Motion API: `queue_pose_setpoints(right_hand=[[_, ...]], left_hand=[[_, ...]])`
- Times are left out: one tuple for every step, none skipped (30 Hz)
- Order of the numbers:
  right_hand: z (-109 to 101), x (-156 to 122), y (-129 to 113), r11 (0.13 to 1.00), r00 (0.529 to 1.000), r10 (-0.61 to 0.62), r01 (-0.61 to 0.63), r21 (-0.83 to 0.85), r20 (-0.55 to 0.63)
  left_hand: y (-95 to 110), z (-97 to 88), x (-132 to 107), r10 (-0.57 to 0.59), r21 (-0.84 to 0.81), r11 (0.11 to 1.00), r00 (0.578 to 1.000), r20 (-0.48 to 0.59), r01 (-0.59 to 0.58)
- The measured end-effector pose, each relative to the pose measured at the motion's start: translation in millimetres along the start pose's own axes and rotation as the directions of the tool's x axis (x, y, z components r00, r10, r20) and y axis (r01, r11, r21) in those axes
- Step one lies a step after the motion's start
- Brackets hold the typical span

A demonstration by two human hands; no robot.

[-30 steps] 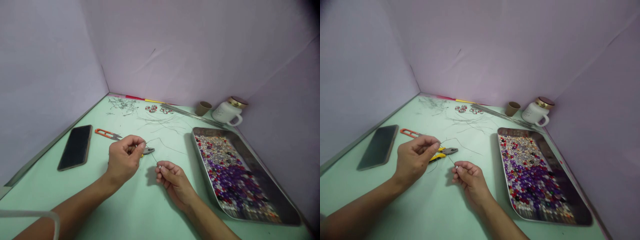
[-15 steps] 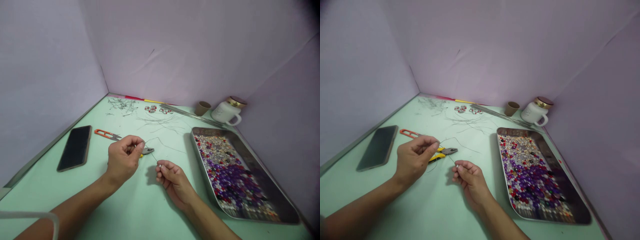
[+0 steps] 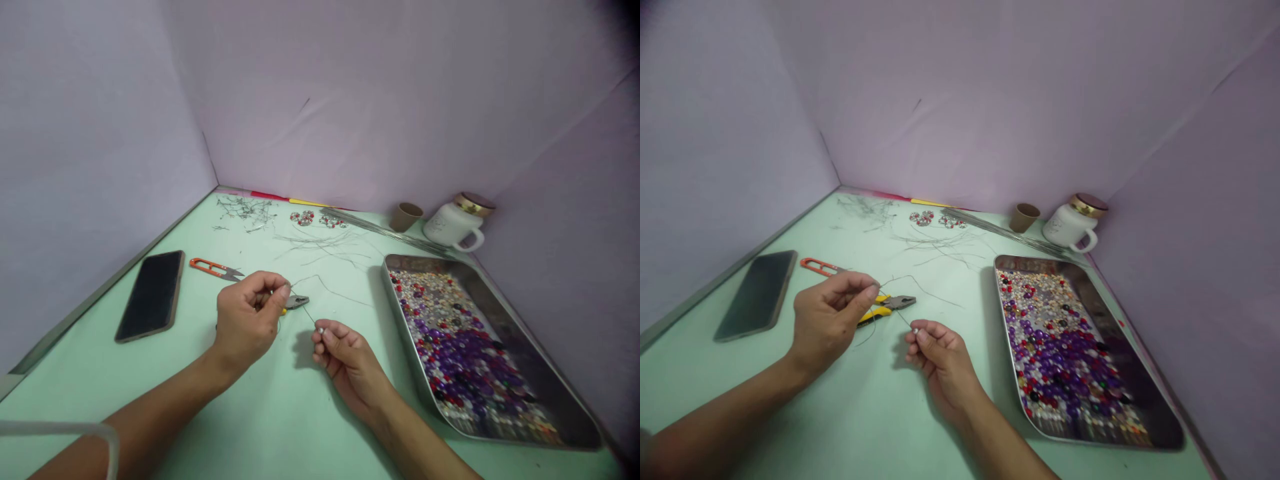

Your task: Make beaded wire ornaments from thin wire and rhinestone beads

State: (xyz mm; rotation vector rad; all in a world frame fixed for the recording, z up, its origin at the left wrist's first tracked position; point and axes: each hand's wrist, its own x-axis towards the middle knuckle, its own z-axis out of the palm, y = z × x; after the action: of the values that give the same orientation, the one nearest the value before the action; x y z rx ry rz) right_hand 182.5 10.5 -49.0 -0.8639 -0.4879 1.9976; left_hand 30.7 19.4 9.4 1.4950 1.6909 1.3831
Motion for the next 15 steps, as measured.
queue_pose_setpoints(right_hand=[[0.1,-0.1,0.0,1.0,1.0,0.001,-0.001,-0.001,-0.003],[0.1,-0.3,0.0,1.0,1.0,0.003,-0.003,0.0,-0.005],[0.2,-0.4,0.0,1.0,1.0,0.004,-0.004,0.0,-0.007],[0.3,-0.4,0.0,1.0,1.0,0.004,-0.004,0.0,-0.007],[0.4,-0.5,-0.1,1.0,1.0,0.004,-0.004,-0.001,-0.007],[0.4,-0.5,-0.2,1.0,1.0,0.004,-0.004,-0.002,-0.006],[0.4,-0.5,-0.2,1.0,1.0,0.003,-0.003,-0.004,-0.005],[0.4,-0.4,-0.2,1.0,1.0,0.002,-0.002,-0.006,-0.004],[0.2,-0.4,-0.1,1.0,1.0,0.001,-0.001,-0.007,-0.003],[0.1,-0.5,0.0,1.0,1.0,0.001,-0.001,-0.008,-0.003],[-0.1,-0.6,0.1,1.0,1.0,0.001,-0.001,-0.008,-0.002],[-0.3,-0.7,0.2,1.0,1.0,0.001,-0.001,-0.007,0.001],[-0.5,-0.8,0.4,1.0,1.0,0.0,0.0,-0.006,0.003],[-0.6,-0.9,0.4,1.0,1.0,-0.002,0.002,-0.006,0.006],[-0.7,-0.9,0.4,1.0,1.0,-0.004,0.004,-0.005,0.008]], left_hand=[[0.2,-0.2,-0.1,0.002,0.0,1.0,1.0,-0.003,-0.002],[0.3,-0.3,-0.3,0.004,0.002,1.0,1.0,-0.004,-0.004],[0.4,-0.4,-0.5,0.005,0.006,1.0,1.0,-0.003,-0.005],[0.4,-0.4,-0.6,0.007,0.01,1.0,1.0,-0.001,-0.007],[0.3,-0.4,-0.7,0.008,0.014,1.0,1.0,0.001,-0.008],[0.1,-0.3,-0.7,0.006,0.017,1.0,1.0,0.001,-0.006],[0.0,-0.1,-0.7,0.005,0.018,1.0,1.0,-0.001,-0.005],[-0.2,0.1,-0.5,0.003,0.02,1.0,1.0,-0.003,-0.003],[-0.4,0.3,-0.3,0.003,0.022,1.0,1.0,-0.008,-0.003],[-0.6,0.6,-0.1,0.003,0.025,1.0,1.0,-0.01,-0.003],[-0.7,0.8,0.2,0.004,0.028,1.0,1.0,-0.012,-0.003],[-0.8,1.0,0.4,0.004,0.03,1.0,1.0,-0.013,-0.004],[-1.0,1.1,0.5,0.003,0.03,1.0,1.0,-0.014,-0.003],[-1.1,1.1,0.5,0.001,0.03,1.0,1.0,-0.013,-0.001],[-1.2,1.1,0.4,-0.002,0.029,1.0,1.0,-0.013,0.002]])
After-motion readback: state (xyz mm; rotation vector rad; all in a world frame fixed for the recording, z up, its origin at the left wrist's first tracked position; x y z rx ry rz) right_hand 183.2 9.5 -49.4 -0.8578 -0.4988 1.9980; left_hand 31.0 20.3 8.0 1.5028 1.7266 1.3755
